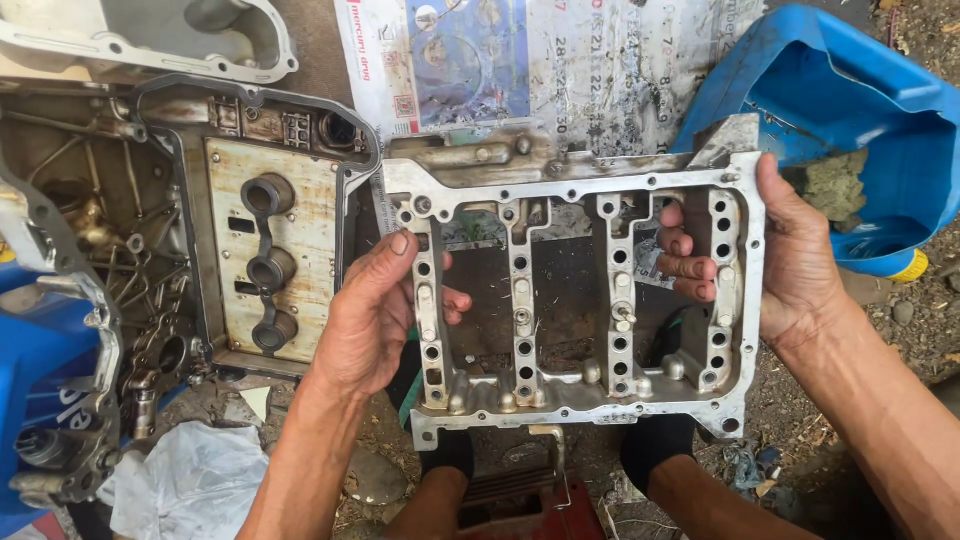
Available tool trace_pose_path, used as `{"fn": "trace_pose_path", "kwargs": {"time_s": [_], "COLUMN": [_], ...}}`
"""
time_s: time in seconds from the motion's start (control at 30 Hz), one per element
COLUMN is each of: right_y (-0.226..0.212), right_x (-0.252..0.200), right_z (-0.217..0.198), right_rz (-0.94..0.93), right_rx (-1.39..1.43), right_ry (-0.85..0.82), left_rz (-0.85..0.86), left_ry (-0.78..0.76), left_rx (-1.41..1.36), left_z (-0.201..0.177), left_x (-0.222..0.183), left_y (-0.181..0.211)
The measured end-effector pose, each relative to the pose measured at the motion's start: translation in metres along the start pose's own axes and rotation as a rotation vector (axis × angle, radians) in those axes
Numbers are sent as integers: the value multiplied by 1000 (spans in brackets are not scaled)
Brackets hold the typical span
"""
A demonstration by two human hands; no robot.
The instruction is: Disassembling and cleaning engine components including pistons and block sections on the ground
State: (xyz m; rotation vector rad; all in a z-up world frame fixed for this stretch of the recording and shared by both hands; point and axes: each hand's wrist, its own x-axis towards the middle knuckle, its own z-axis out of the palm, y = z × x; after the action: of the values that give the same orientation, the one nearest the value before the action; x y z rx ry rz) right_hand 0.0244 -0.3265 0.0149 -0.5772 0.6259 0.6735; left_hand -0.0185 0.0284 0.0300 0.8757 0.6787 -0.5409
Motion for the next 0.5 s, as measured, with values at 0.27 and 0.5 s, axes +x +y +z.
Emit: {"fn": "trace_pose_path", "kwargs": {"time_s": [0.27, 0.5], "right_y": [4, 3], "right_x": [-2, -11], "right_z": [0, 15], "right_rz": [-14, -88], "right_rx": [3, 9], "right_ry": [-78, -217], "left_rz": [83, 164], "left_ry": [-46, 23], "left_rx": [19, 99], "left_z": [1, 5], "left_x": [0, 1], "left_y": [-1, -2]}}
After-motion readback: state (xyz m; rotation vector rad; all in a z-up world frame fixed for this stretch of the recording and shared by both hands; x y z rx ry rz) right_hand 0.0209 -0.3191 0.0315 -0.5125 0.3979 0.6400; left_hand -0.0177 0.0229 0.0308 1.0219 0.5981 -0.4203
